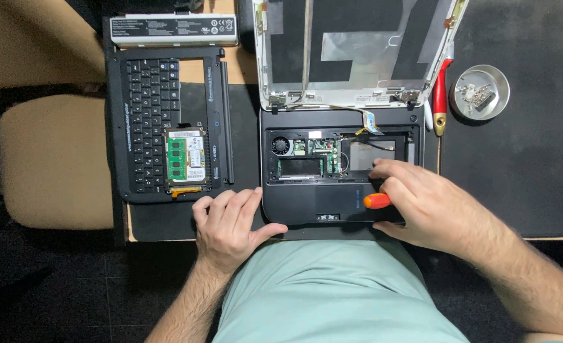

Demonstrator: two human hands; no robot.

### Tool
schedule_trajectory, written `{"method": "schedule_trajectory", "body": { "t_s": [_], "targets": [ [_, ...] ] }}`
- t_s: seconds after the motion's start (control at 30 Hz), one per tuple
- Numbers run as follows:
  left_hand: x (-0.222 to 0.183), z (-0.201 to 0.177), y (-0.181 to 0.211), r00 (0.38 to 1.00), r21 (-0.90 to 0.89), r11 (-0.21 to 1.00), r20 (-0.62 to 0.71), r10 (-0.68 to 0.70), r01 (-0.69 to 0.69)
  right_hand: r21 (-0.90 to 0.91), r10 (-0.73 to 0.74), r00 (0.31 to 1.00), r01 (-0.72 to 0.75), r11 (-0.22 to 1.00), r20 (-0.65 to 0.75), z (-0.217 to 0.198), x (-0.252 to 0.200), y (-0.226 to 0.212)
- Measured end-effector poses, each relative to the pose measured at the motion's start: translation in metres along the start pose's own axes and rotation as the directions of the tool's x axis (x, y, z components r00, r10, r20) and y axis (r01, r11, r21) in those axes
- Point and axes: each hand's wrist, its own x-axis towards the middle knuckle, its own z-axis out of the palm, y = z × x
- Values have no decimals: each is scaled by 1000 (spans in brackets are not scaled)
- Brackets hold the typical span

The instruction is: Removing screws and detaching the internal top cover/palmrest from a laptop chassis.

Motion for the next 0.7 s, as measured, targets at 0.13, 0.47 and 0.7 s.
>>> {"method": "schedule_trajectory", "body": {
  "t_s": [0.13,0.47,0.7],
  "targets": [
    [0,0,1,1000,19,1000,3,9,-9,-23,-6,1000,6,1000,3,8,-2,5],
    [-1,1,3,1000,23,1000,9,0,0,-28,-34,999,34,999,10,11,4,12],
    [-2,2,4,1000,27,1000,8,-2,2,-148,-107,994,101,984,-38,9,15,12]
  ]
}}
